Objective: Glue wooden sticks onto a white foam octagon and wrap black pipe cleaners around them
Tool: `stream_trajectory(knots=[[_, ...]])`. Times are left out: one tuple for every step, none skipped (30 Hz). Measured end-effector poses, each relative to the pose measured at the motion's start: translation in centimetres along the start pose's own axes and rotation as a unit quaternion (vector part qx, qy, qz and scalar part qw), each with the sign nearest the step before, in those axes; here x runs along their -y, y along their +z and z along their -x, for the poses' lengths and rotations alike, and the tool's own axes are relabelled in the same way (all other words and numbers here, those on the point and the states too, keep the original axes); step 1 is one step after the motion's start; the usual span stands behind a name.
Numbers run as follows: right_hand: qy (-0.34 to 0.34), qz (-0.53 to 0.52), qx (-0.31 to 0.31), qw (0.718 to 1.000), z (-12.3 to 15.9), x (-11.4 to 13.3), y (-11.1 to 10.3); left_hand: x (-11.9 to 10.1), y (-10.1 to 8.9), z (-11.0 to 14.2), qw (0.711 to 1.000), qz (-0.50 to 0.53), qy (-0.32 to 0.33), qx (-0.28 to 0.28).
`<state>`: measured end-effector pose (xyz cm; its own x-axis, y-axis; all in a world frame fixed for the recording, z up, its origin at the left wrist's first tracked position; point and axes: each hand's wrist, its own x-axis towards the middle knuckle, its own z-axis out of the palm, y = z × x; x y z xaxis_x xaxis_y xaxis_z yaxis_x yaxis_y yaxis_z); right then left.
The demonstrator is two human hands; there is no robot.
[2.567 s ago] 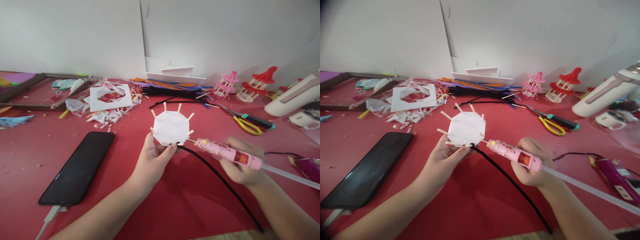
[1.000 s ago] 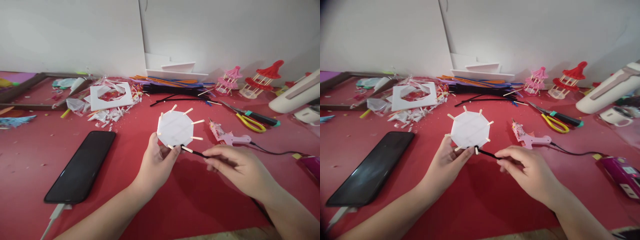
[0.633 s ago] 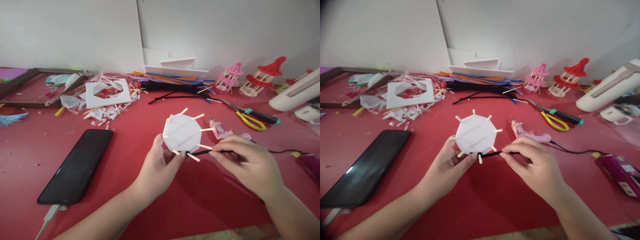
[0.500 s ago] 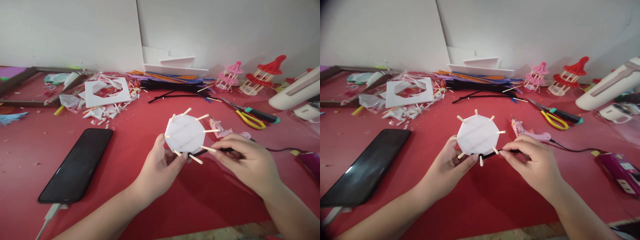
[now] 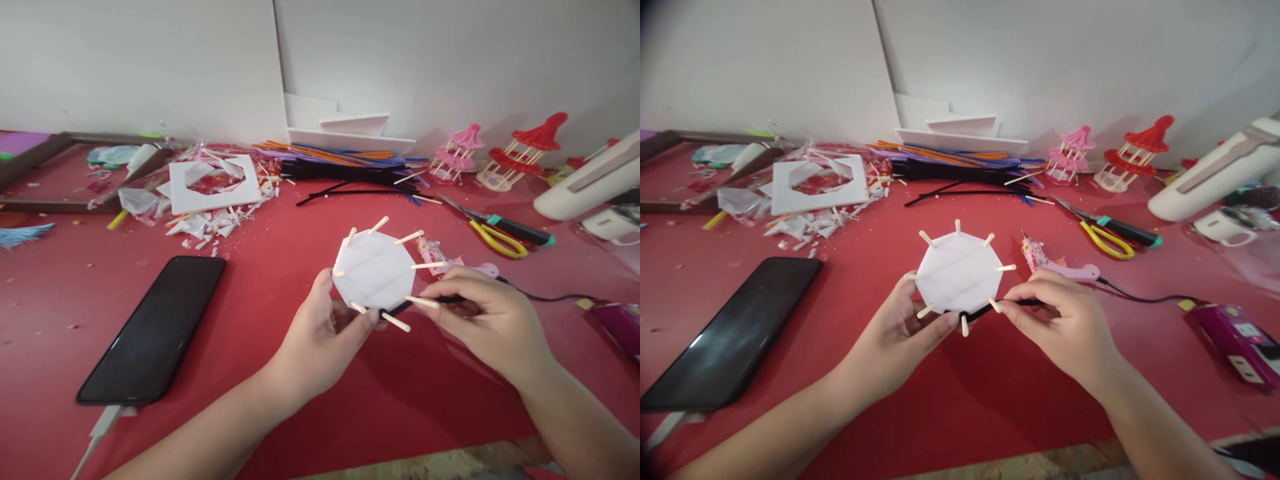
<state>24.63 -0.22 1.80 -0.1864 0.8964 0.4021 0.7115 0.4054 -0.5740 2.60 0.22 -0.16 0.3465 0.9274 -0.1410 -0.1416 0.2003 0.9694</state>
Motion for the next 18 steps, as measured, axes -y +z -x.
stream_trajectory(knots=[[0.013, -0.012, 0.004, 1.000, 0.0, 0.1, 0.0, 0.0, 0.0, 0.0, 1.000, 0.005, 0.000, 0.005], [0.027, -0.023, 0.009, 0.999, 0.0, 0.1, -0.1, 0.0, 0.0, 0.0, 1.000, 0.009, 0.001, 0.010], [0.039, -0.035, 0.014, 0.999, 0.0, 0.2, -0.1, 0.0, 0.0, 0.0, 1.000, 0.014, 0.002, 0.016], [0.050, -0.045, 0.018, 0.998, 0.0, 0.2, -0.1, 0.0, 0.0, 0.0, 1.000, 0.017, 0.002, 0.020], [0.060, -0.054, 0.022, 0.996, 0.0, 0.3, -0.1, 0.0, -0.1, 0.0, 1.000, 0.020, 0.003, 0.022], [0.068, -0.062, 0.024, 0.995, 0.0, 0.3, -0.1, 0.0, -0.1, 0.1, 0.999, 0.023, 0.002, 0.023], [0.076, -0.070, 0.025, 0.994, 0.0, 0.3, -0.1, -0.1, -0.1, 0.1, 0.999, 0.027, 0.001, 0.025], [0.083, -0.079, 0.027, 0.993, 0.0, 0.3, 0.0, -0.2, -0.1, 0.1, 0.999, 0.033, -0.001, 0.025], [0.091, -0.090, 0.029, 0.991, 0.0, 0.2, 0.0, -0.3, 0.0, 0.1, 0.999, 0.040, -0.004, 0.027], [0.101, -0.100, 0.032, 0.989, 0.0, 0.2, 0.1, -0.4, 0.0, 0.1, 0.998, 0.048, -0.010, 0.027], [0.110, -0.112, 0.035, 0.987, 0.1, 0.1, 0.1, -0.6, 0.1, 0.0, 0.998, 0.058, -0.016, 0.027], [0.122, -0.125, 0.041, 0.984, 0.1, 0.0, 0.1, -0.7, 0.1, 0.0, 0.997, 0.070, -0.022, 0.028], [0.134, -0.138, 0.050, 0.980, 0.2, -0.1, 0.1, -0.9, 0.2, 0.0, 0.996, 0.083, -0.027, 0.030], [0.147, -0.150, 0.060, 0.976, 0.2, -0.3, 0.1, -1.0, 0.3, 0.0, 0.994, 0.096, -0.029, 0.034], [0.161, -0.163, 0.070, 0.971, 0.2, -0.4, 0.1, -1.1, 0.3, 0.0, 0.993, 0.109, -0.030, 0.038], [0.177, -0.177, 0.083, 0.965, 0.3, -0.5, 0.1, -1.2, 0.4, 0.0, 0.991, 0.119, -0.030, 0.044], [0.193, -0.190, 0.094, 0.958, 0.3, -0.7, 0.1, -1.3, 0.4, 0.0, 0.990, 0.128, -0.029, 0.048], [0.209, -0.204, 0.104, 0.951, 0.3, -0.9, 0.1, -1.4, 0.4, 0.0, 0.989, 0.133, -0.028, 0.052]])
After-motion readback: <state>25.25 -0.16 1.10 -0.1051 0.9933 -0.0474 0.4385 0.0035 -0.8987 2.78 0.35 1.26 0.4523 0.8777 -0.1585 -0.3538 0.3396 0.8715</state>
